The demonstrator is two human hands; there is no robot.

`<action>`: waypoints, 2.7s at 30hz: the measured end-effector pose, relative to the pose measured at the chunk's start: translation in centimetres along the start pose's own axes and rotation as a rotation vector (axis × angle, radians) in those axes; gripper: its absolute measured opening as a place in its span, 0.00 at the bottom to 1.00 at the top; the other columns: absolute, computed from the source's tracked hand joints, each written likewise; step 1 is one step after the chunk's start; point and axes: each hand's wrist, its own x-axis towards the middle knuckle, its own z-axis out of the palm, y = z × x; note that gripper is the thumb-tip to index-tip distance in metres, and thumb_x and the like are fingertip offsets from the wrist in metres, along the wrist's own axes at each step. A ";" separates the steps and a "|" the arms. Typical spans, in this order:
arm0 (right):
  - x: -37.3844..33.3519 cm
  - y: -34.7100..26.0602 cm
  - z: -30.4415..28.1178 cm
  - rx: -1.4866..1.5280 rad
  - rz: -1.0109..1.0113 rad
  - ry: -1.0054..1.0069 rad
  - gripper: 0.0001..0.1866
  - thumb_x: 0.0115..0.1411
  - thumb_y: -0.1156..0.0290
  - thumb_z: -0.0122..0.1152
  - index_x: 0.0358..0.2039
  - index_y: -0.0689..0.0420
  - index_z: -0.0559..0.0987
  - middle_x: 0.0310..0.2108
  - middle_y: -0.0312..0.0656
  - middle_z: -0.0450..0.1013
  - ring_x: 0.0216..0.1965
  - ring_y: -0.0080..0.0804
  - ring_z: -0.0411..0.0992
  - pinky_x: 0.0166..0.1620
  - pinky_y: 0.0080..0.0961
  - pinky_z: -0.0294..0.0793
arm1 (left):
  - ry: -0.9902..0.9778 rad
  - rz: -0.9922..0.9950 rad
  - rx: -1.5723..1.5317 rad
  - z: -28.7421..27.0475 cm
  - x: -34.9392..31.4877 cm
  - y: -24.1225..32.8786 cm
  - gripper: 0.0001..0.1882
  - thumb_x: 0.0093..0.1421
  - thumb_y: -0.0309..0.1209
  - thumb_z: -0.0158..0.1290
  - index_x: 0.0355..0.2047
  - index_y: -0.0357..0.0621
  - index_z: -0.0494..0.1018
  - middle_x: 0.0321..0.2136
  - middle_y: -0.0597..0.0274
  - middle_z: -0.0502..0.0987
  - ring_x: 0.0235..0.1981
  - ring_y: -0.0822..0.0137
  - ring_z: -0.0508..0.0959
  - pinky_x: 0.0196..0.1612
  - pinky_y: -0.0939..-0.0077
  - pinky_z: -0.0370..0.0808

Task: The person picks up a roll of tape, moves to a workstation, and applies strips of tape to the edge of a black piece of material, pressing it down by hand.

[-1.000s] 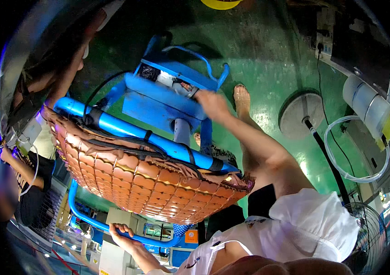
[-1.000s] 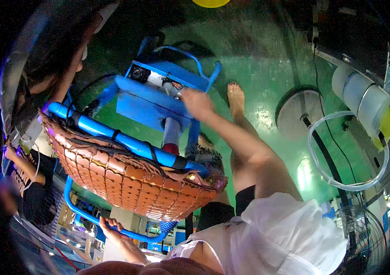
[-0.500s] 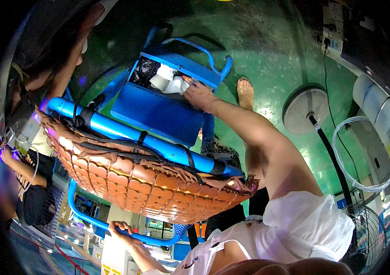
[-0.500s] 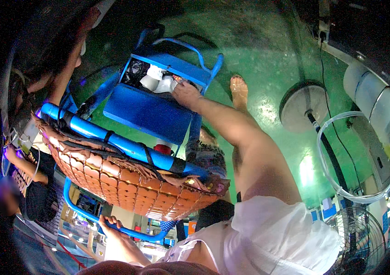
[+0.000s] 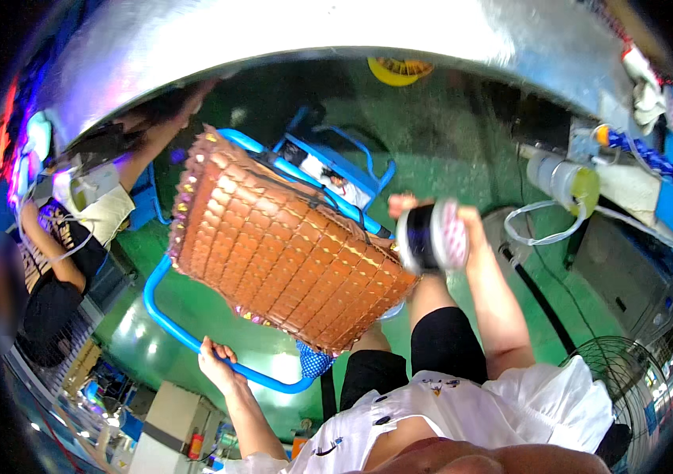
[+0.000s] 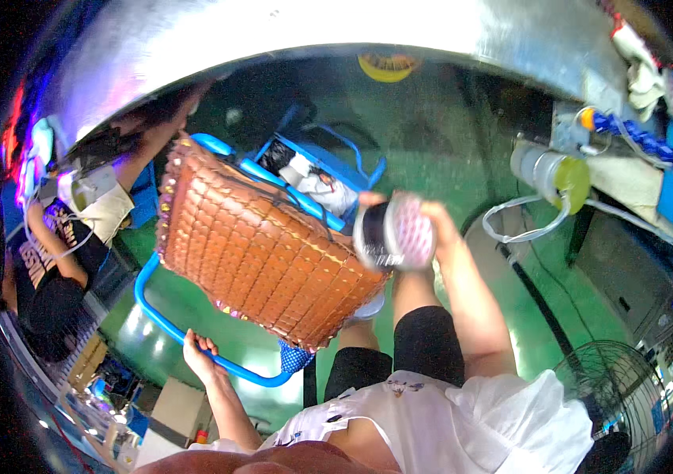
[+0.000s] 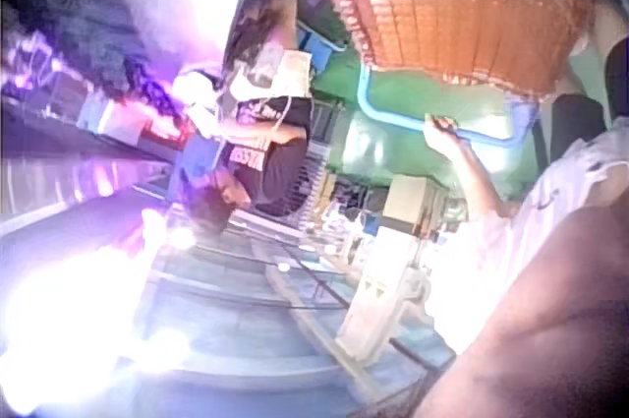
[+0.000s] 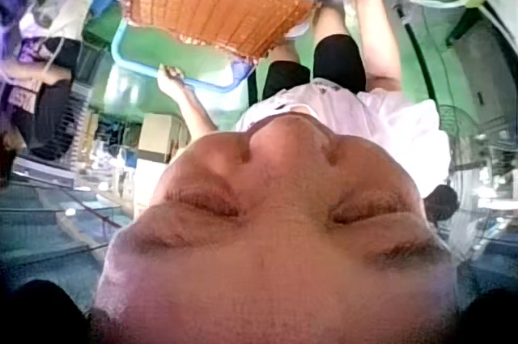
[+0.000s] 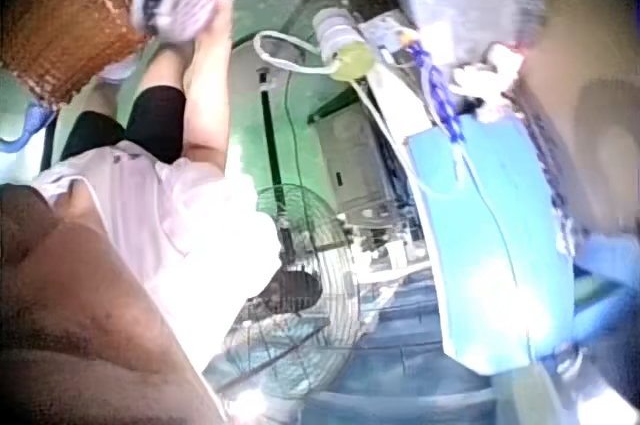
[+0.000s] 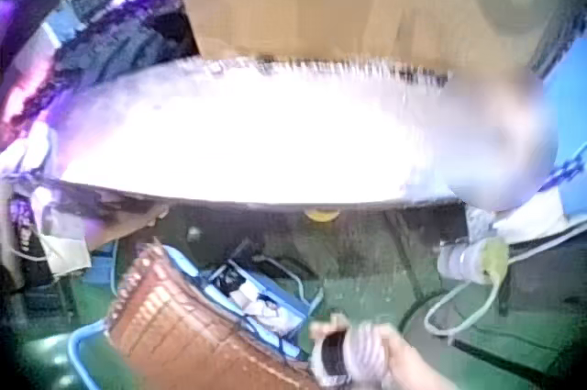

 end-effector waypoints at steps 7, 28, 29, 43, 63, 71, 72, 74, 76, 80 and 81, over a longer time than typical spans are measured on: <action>0.5 0.3 8.2 -0.400 0.103 -0.008 0.21 0.50 0.62 0.54 0.41 0.63 0.72 0.42 0.41 0.68 0.47 0.29 0.63 0.52 0.24 0.58 | -0.011 0.024 -0.113 -0.5 -0.3 0.3 0.12 0.57 0.33 0.48 0.19 0.45 0.60 0.09 0.70 0.57 0.07 0.77 0.59 0.09 0.85 0.56; -1.5 9.8 41.8 -0.447 -0.067 -0.476 0.26 0.53 0.55 0.51 0.47 0.61 0.67 0.39 0.42 0.70 0.38 0.28 0.68 0.42 0.27 0.69 | -0.494 -0.040 -0.450 -11.0 -7.6 -5.1 0.20 0.58 0.33 0.47 0.48 0.35 0.61 0.39 0.55 0.72 0.39 0.66 0.74 0.39 0.77 0.72; -2.2 13.9 44.6 -0.347 0.035 -0.512 0.26 0.54 0.54 0.50 0.47 0.60 0.68 0.39 0.41 0.70 0.38 0.28 0.68 0.43 0.28 0.69 | -0.502 -0.064 -0.526 -16.2 -7.0 -6.8 0.18 0.58 0.31 0.47 0.46 0.35 0.63 0.38 0.55 0.73 0.37 0.66 0.74 0.39 0.78 0.72; -11.9 65.6 67.2 -0.902 0.236 -1.160 0.25 0.55 0.66 0.54 0.51 0.63 0.63 0.44 0.42 0.67 0.44 0.26 0.66 0.48 0.26 0.66 | 0.228 0.838 -0.745 -64.1 4.3 -2.2 0.28 0.57 0.30 0.49 0.56 0.38 0.54 0.52 0.52 0.61 0.50 0.67 0.66 0.48 0.75 0.66; -2.2 128.0 95.5 -0.850 0.733 -1.660 0.23 0.57 0.73 0.51 0.53 0.62 0.61 0.43 0.40 0.67 0.41 0.21 0.66 0.41 0.19 0.67 | 0.701 0.251 -1.439 -110.6 44.3 -8.3 0.19 0.57 0.29 0.48 0.48 0.36 0.60 0.42 0.55 0.70 0.42 0.62 0.73 0.44 0.66 0.72; 10.1 145.1 106.7 -0.918 0.766 -1.328 0.26 0.57 0.73 0.50 0.56 0.62 0.58 0.40 0.37 0.68 0.39 0.21 0.66 0.42 0.20 0.66 | 0.228 0.221 -1.275 -125.3 69.7 -6.7 0.15 0.60 0.28 0.40 0.46 0.35 0.64 0.42 0.58 0.71 0.41 0.69 0.73 0.44 0.74 0.71; 12.8 147.2 108.4 -0.841 0.778 -1.209 0.27 0.57 0.73 0.50 0.57 0.62 0.57 0.41 0.38 0.68 0.39 0.23 0.67 0.43 0.22 0.66 | 0.141 0.247 -1.284 -126.6 74.2 -5.6 0.15 0.60 0.27 0.39 0.47 0.35 0.64 0.41 0.58 0.71 0.41 0.68 0.73 0.44 0.74 0.71; 18.0 151.7 111.5 -0.803 0.732 -1.189 0.29 0.56 0.74 0.51 0.57 0.62 0.55 0.42 0.39 0.68 0.39 0.24 0.67 0.44 0.23 0.65 | -0.045 0.211 -1.356 -129.5 82.6 -4.1 0.15 0.61 0.30 0.40 0.47 0.39 0.64 0.41 0.59 0.72 0.40 0.67 0.73 0.44 0.72 0.71; 23.0 156.6 114.8 -0.771 0.715 -1.117 0.31 0.56 0.74 0.53 0.58 0.61 0.53 0.43 0.39 0.69 0.39 0.25 0.68 0.45 0.23 0.66 | -0.334 0.197 -1.514 -132.5 90.6 -3.4 0.17 0.61 0.36 0.43 0.47 0.42 0.64 0.40 0.60 0.72 0.40 0.66 0.74 0.44 0.71 0.72; 30.7 168.8 124.7 -0.997 0.749 -0.931 0.31 0.56 0.73 0.52 0.59 0.57 0.53 0.48 0.44 0.65 0.44 0.27 0.67 0.46 0.26 0.67 | 0.229 0.017 -1.098 -140.9 102.1 -6.9 0.19 0.58 0.37 0.47 0.46 0.39 0.65 0.39 0.56 0.73 0.37 0.63 0.75 0.39 0.71 0.74; 32.0 172.1 127.4 -0.941 0.767 -1.002 0.31 0.56 0.73 0.52 0.59 0.57 0.53 0.48 0.44 0.65 0.44 0.27 0.67 0.46 0.26 0.67 | 0.318 -0.010 -0.928 -143.5 103.5 -9.1 0.19 0.57 0.34 0.48 0.45 0.37 0.65 0.38 0.56 0.73 0.37 0.64 0.75 0.37 0.72 0.75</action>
